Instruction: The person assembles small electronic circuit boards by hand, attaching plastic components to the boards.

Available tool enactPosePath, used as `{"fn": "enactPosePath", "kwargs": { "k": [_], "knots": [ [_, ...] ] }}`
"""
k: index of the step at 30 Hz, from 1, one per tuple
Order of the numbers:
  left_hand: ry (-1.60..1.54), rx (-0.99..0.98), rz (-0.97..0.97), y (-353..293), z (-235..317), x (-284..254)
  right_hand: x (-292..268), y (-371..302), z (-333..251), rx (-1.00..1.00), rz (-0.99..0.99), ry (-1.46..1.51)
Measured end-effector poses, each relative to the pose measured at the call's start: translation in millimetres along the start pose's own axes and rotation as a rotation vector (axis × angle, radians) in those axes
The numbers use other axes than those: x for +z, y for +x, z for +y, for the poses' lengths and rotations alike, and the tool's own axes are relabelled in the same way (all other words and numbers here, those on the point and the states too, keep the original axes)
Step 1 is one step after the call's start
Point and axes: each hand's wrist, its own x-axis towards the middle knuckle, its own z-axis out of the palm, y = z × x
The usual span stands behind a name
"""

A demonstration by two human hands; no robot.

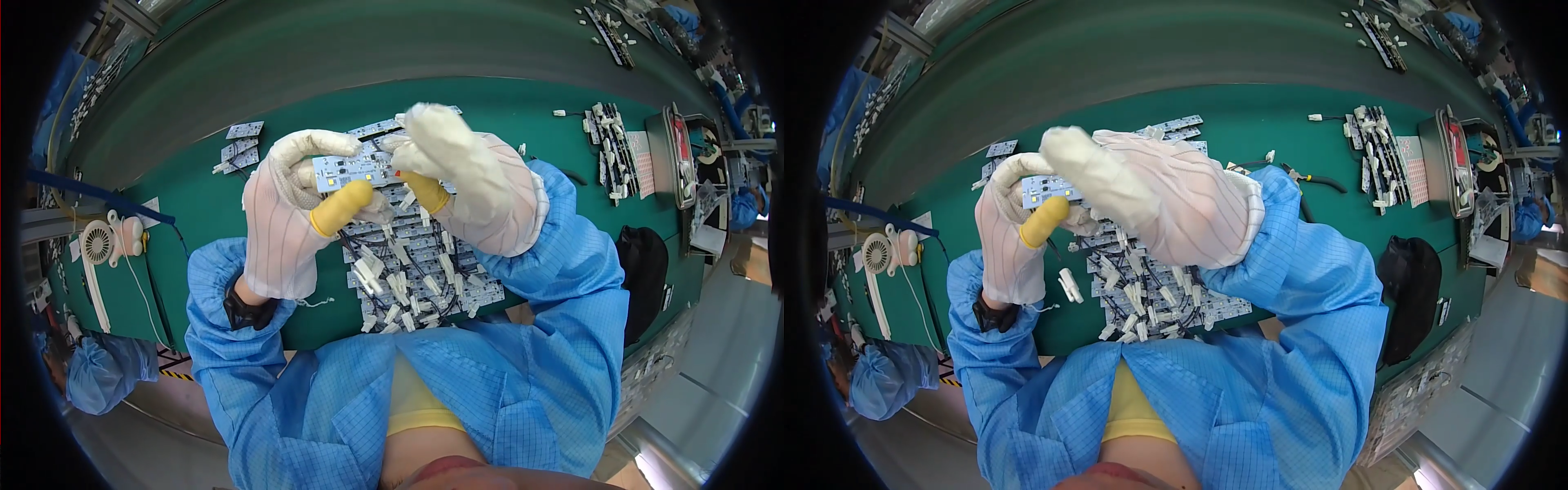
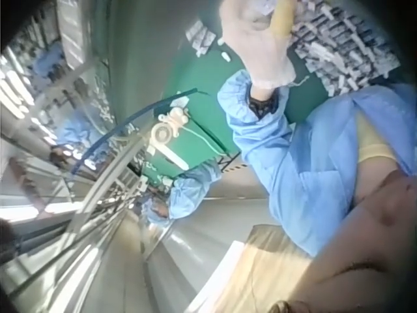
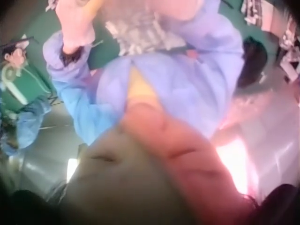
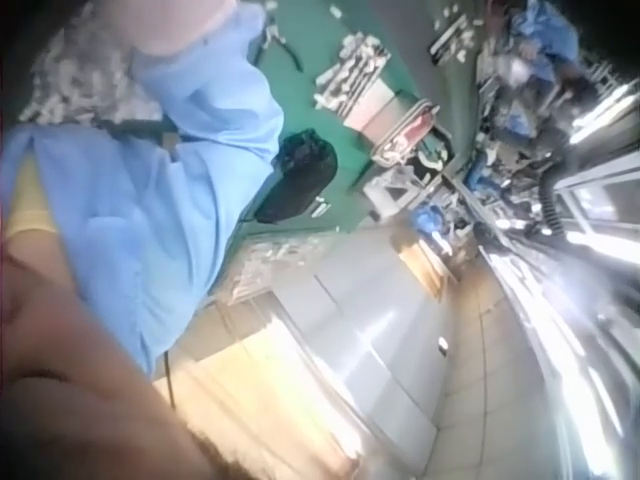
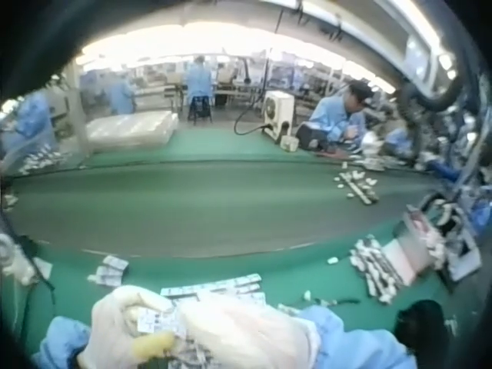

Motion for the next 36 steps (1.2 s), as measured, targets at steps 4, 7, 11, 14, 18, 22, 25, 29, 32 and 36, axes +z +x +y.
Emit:
{"fn": "enactPosePath", "kwargs": {
  "k": [4, 7, 11, 14, 18, 22, 25, 29, 32, 36],
  "knots": [
    [0.086, 0.008, -0.018, 6, 0, 3, -4, -1, 3, 0.102, 0.092, 0.024],
    [0.463, 0.086, -0.053, 11, 5, 8, -10, -3, 11, 0.278, 0.195, 0.066],
    [0.202, 0.081, 0.124, 4, -20, -3, -75, -21, 61, 0.622, 0.354, -0.312],
    [0.204, 0.021, 0.219, -5, -26, -21, -188, -94, 138, 1.004, 0.211, -0.344],
    [0.525, 0.193, 0.210, -6, -35, -35, -310, -217, 179, 1.210, 0.112, -1.033],
    [0.241, 0.011, 0.255, -2, -39, -30, -315, -250, 187, 1.320, -0.242, -1.155],
    [0.251, 0.032, 0.240, 0, -40, -21, -308, -262, 198, 1.368, -0.353, -1.377],
    [0.296, 0.055, 0.256, -1, -40, -23, -313, -286, 216, 1.333, -0.363, -1.337],
    [0.295, 0.057, 0.291, -1, -36, -21, -303, -264, 213, 1.408, -0.405, -1.361],
    [0.299, 0.092, 0.306, -7, -32, -24, -315, -255, 205, 1.329, -0.534, -1.595]
  ]
}}
